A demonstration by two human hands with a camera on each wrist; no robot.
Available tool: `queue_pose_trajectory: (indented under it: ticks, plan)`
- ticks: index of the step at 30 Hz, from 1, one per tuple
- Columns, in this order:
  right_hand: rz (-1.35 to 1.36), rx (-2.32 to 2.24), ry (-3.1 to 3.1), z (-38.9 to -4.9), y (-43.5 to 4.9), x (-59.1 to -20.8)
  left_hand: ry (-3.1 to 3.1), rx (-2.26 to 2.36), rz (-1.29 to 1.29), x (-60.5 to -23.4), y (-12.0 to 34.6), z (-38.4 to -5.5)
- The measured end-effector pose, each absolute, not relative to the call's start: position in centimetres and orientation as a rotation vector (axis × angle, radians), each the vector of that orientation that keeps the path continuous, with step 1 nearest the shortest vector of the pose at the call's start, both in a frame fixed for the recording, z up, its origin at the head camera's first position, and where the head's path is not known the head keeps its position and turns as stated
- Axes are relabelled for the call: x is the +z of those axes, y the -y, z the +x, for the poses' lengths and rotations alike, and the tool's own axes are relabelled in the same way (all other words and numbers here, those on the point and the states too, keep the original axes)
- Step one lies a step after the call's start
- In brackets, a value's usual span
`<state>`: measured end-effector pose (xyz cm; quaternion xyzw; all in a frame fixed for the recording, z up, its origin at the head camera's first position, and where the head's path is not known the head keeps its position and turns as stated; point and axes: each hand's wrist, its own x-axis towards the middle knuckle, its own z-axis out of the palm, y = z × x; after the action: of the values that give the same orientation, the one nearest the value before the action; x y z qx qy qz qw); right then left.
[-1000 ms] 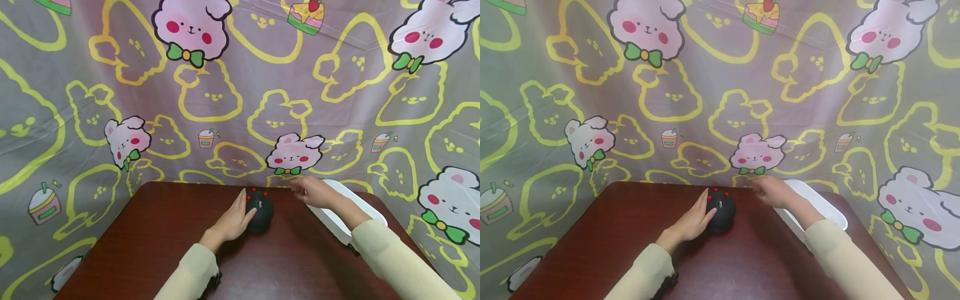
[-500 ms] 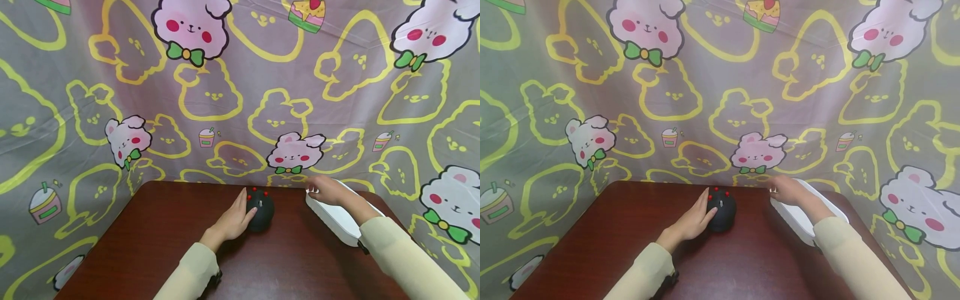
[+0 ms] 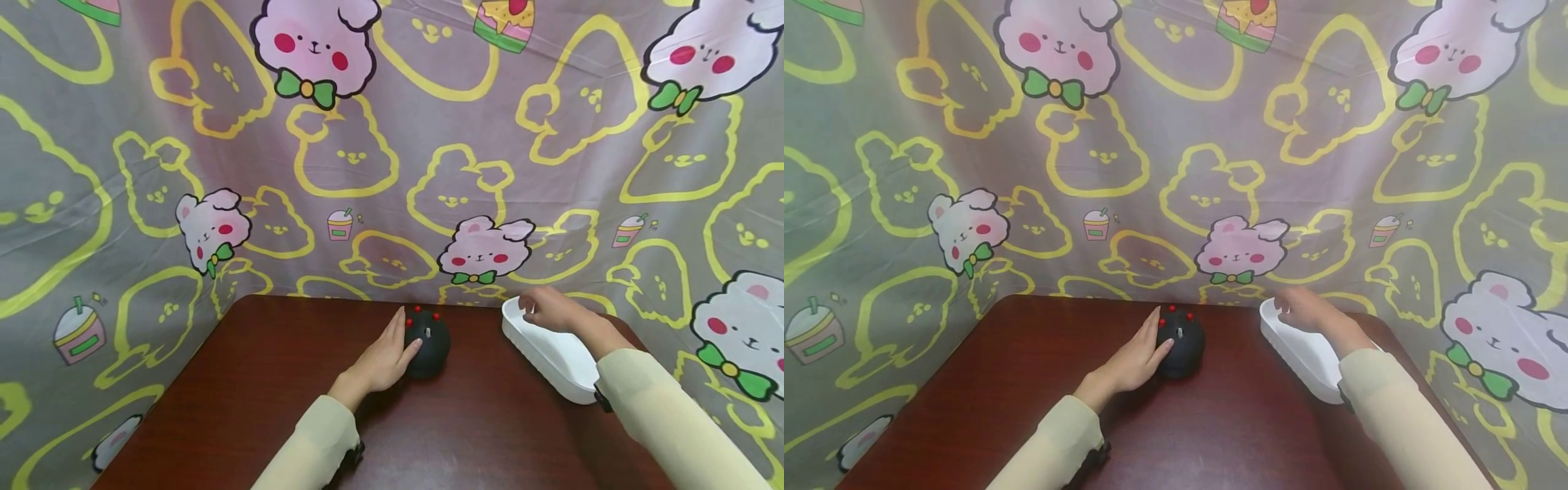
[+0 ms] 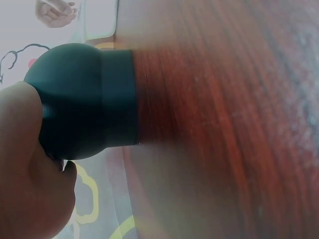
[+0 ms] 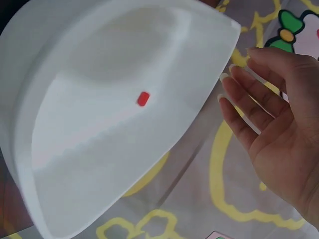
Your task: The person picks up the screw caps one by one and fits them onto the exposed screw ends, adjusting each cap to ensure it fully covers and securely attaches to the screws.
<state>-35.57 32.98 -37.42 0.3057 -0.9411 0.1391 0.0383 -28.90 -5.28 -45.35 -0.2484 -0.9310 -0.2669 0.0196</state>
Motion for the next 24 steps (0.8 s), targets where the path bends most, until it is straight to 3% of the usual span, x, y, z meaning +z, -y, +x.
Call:
queue_pose_trajectory:
  ticks: [24]
  plan:
    - [0.734, 0.292, 3.082, -39.2, -37.1, -38.6, 2.876, -0.808, -0.785, -45.0, 5.0, -28.7]
